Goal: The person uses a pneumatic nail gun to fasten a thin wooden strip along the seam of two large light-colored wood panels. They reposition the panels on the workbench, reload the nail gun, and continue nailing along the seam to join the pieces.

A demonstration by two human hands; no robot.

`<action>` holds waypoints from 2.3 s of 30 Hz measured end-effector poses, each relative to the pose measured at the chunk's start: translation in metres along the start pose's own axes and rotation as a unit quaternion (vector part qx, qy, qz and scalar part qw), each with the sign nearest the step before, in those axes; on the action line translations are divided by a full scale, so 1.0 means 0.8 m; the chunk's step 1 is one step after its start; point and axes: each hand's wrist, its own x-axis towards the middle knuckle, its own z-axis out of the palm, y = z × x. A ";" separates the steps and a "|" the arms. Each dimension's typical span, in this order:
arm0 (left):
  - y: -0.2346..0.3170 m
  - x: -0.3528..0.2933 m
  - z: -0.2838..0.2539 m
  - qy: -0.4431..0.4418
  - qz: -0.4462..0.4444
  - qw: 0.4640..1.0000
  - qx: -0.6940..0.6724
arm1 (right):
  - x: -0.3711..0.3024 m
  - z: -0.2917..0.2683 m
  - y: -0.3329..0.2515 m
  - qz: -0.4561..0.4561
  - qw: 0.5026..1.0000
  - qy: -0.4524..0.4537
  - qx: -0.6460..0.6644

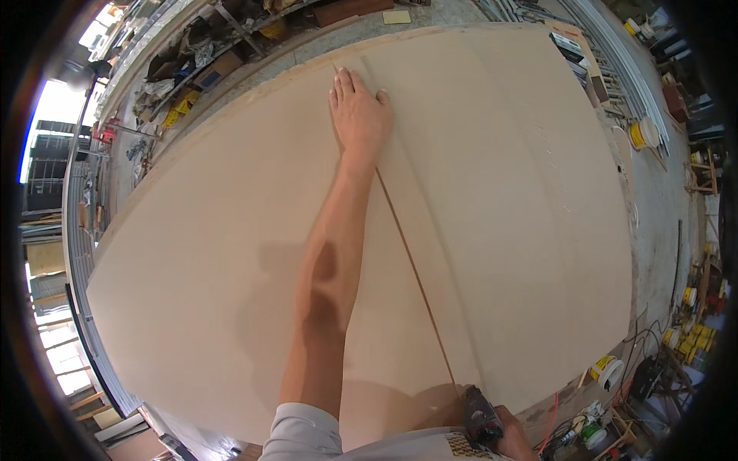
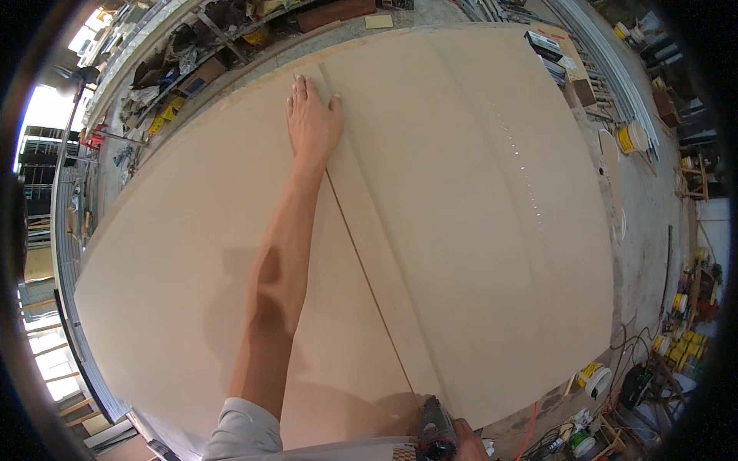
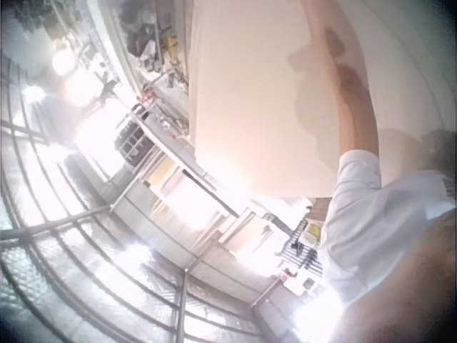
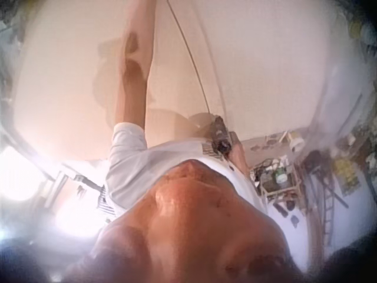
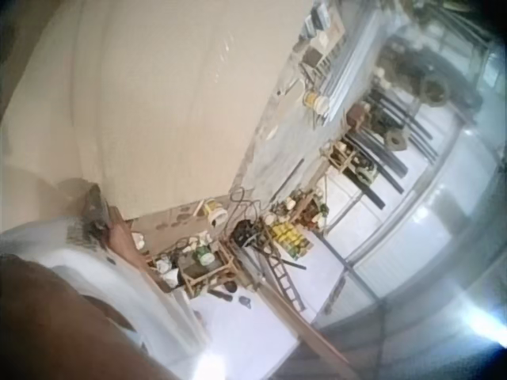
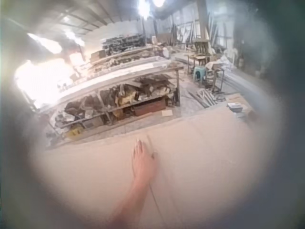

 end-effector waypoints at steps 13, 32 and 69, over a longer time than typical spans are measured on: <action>0.002 0.004 0.008 0.013 0.008 1.000 -0.021 | 0.006 0.018 0.065 0.005 0.992 0.021 0.127; 0.016 -0.060 -0.025 -0.019 0.070 0.997 0.030 | -0.005 -0.015 -0.009 -0.099 0.991 0.036 -0.079; 0.040 -0.200 -0.072 -0.060 0.071 0.995 -0.025 | 0.425 -0.184 -0.613 -0.296 0.954 -0.039 0.033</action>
